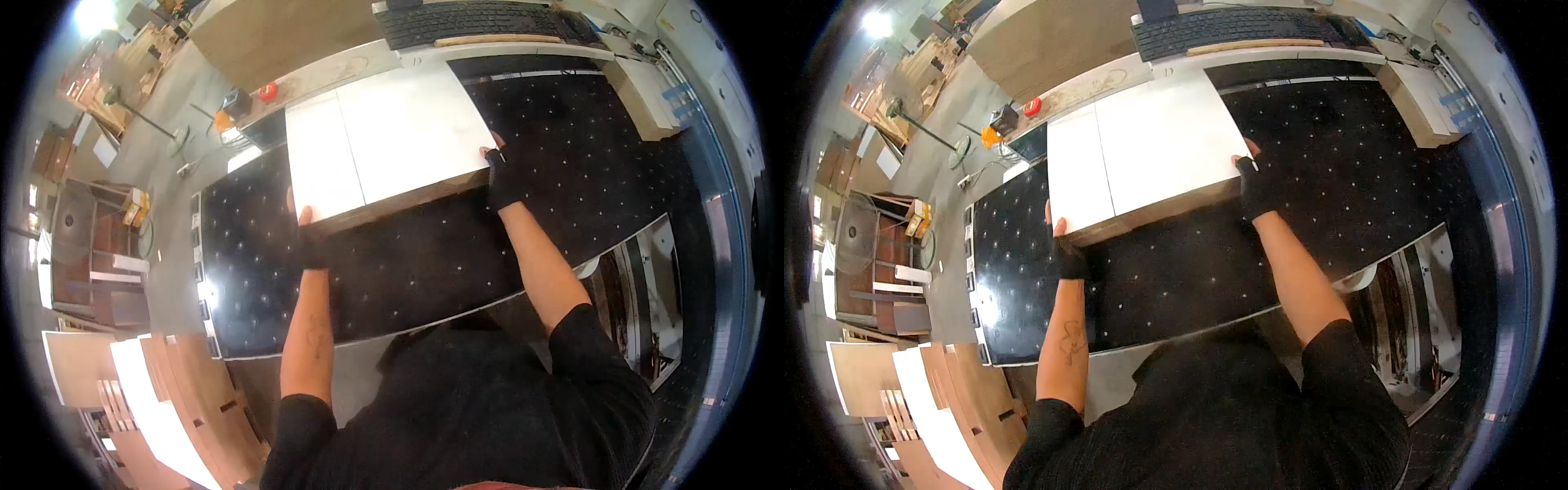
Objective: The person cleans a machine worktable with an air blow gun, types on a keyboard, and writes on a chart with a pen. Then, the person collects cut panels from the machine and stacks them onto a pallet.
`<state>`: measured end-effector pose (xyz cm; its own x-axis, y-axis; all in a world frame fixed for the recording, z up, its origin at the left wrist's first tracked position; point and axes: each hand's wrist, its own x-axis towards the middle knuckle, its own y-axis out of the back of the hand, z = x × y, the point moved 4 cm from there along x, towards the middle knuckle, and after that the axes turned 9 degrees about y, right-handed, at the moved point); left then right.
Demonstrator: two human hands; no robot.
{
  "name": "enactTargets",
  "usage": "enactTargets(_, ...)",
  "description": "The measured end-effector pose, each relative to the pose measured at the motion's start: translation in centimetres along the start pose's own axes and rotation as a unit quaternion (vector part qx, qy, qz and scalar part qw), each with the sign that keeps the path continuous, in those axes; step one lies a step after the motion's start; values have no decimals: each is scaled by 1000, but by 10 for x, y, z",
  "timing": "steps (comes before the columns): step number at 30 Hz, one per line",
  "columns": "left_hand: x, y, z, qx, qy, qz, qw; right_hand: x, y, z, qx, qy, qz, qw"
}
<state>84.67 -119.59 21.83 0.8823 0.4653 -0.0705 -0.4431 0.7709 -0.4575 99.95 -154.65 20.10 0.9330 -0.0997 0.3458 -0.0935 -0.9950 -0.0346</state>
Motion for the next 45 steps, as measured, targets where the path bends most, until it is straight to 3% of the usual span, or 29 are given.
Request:
enactTargets(3,10,12,-7,32,-24,-12,999,0,-3,-12,37,-2,15,999)
enactTargets(6,3,13,-9,25,-15,8,1000,-6,-2,-36,-38,41,11,998)
enactTargets(12,3,5,-10,40,-29,9,999,-5,5,0,36,24,42,998)
enactTargets(18,-9,-6,-3,-7,-9,27,1000,-6,3,-23,-28,8,24,999)
enactTargets(20,-6,-8,-5,-28,-23,12,999,-7,-1,-23,14,7,23,1000)
enactTargets(24,0,-14,-5,-34,4,-24,999,-5,-3,-31,-30,7,31,999)
enactTargets(27,-11,-19,7,19,64,-20,998,-4,2,-41,-66,-17,-32,997)
enactTargets(30,-5,0,7,56,38,-27,997,13,21,6,83,-59,-74,992)
enactTargets(31,16,15,5,15,97,-49,994,24,31,23,74,-20,-83,994)
enactTargets(34,28,20,20,-16,106,-71,992,21,32,4,125,-50,-76,988)
enactTargets(35,30,16,20,18,108,-89,990,24,24,-2,96,-21,-100,990)
enactTargets(36,31,12,20,53,108,-108,987,24,24,-8,-52,-11,-113,992)
enactTargets(38,36,3,10,-37,171,-46,984,20,18,-33,-339,10,-131,931)
enactTargets(39,39,6,9,-65,169,-92,979,14,16,-49,-338,93,-2,937)
enactTargets(42,44,14,4,-15,130,-112,985,-11,15,-110,-291,303,84,904)
enactTargets(44,38,11,8,-17,154,-82,985,-46,-22,-132,-220,152,-121,956)
enactTargets(45,37,9,10,-18,166,-70,983,-58,-42,-132,-251,133,-209,936)
